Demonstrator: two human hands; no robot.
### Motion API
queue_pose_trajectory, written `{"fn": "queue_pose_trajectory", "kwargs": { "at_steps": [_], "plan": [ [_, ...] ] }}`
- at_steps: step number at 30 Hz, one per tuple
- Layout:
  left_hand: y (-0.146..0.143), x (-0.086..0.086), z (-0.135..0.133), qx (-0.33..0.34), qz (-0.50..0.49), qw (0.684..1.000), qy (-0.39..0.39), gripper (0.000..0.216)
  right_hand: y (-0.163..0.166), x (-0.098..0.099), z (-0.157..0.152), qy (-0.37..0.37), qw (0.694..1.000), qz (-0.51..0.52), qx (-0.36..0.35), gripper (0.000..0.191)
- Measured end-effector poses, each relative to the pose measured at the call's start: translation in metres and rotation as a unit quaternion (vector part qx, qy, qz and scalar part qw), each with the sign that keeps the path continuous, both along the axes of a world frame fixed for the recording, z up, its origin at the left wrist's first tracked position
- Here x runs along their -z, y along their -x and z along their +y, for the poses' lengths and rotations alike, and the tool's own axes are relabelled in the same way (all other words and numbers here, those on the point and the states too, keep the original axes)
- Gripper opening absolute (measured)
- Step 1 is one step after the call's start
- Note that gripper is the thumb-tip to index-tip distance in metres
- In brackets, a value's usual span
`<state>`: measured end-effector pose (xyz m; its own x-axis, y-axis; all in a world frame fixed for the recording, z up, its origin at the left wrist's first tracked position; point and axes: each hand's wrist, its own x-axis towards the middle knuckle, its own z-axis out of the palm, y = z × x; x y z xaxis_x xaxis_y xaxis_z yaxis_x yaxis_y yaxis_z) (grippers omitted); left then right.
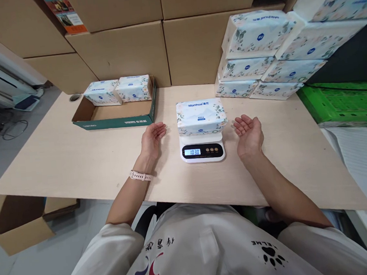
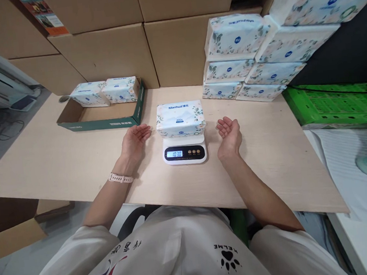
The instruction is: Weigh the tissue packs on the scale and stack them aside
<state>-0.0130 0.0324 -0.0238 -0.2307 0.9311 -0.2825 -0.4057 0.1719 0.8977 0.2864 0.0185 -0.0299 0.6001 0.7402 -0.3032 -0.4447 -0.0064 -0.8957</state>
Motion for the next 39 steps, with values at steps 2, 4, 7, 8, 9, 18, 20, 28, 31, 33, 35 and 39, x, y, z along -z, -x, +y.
{"fn": "queue_pose_trajectory", "kwargs": {
  "at_steps": [2, 4, 7, 8, 9, 18, 20, 28, 31, 33, 35, 39],
  "plan": [
    [0.0, -0.0001, -0.0001, -0.001, 0.0, 1.0, 0.001, 0.024, 0.0012, -0.0009, -0.0003, -0.001, 1.0, 0.0, 0.004, 0.043],
    [0.0, -0.0001, -0.0001, -0.002, 0.0, 1.0, 0.001, 0.025, 0.0023, -0.0018, -0.0005, -0.001, 1.0, 0.002, 0.008, 0.043],
    [-0.0003, 0.0, -0.0001, -0.001, -0.002, 1.0, 0.0, 0.025, 0.003, -0.0018, -0.0005, -0.006, 1.0, 0.003, 0.012, 0.042],
    [-0.0004, -0.0001, -0.0002, -0.002, -0.003, 1.0, 0.0, 0.025, 0.003, -0.0014, -0.0004, -0.007, 1.0, 0.003, 0.013, 0.042],
    [-0.0004, -0.0002, -0.0003, -0.003, -0.003, 1.0, 0.0, 0.024, 0.0028, -0.0009, -0.0003, -0.008, 1.0, 0.001, 0.013, 0.042],
    [0.0006, -0.0001, -0.0001, 0.003, -0.005, 1.0, -0.003, 0.025, 0.0007, 0.0042, 0.0008, -0.019, 1.0, -0.009, 0.006, 0.043],
    [0.0006, 0.0001, 0.0002, 0.001, -0.004, 1.0, -0.002, 0.024, -0.0004, 0.0053, 0.001, -0.021, 1.0, -0.013, 0.0, 0.044],
    [-0.0002, -0.0005, -0.0005, -0.002, -0.004, 1.0, -0.002, 0.023, 0.0028, 0.0003, -0.0004, -0.009, 1.0, -0.001, 0.011, 0.043],
    [-0.0005, -0.0011, -0.0009, -0.004, -0.006, 1.0, 0.002, 0.022, 0.0037, -0.0013, -0.0015, -0.012, 1.0, -0.003, 0.007, 0.042],
    [-0.0008, -0.0013, -0.0012, -0.003, -0.005, 1.0, 0.002, 0.023, 0.0034, -0.0009, -0.0015, -0.012, 1.0, -0.004, 0.007, 0.043],
    [-0.0012, -0.0013, -0.0013, 0.0, 0.0, 1.0, -0.002, 0.023, 0.0027, 0.0003, -0.0011, -0.012, 1.0, -0.005, 0.008, 0.043],
    [-0.0024, -0.0007, -0.0017, 0.004, 0.011, 1.0, -0.007, 0.024, 0.0019, 0.0024, -0.0002, -0.018, 1.0, -0.013, -0.001, 0.044]
  ]
}}
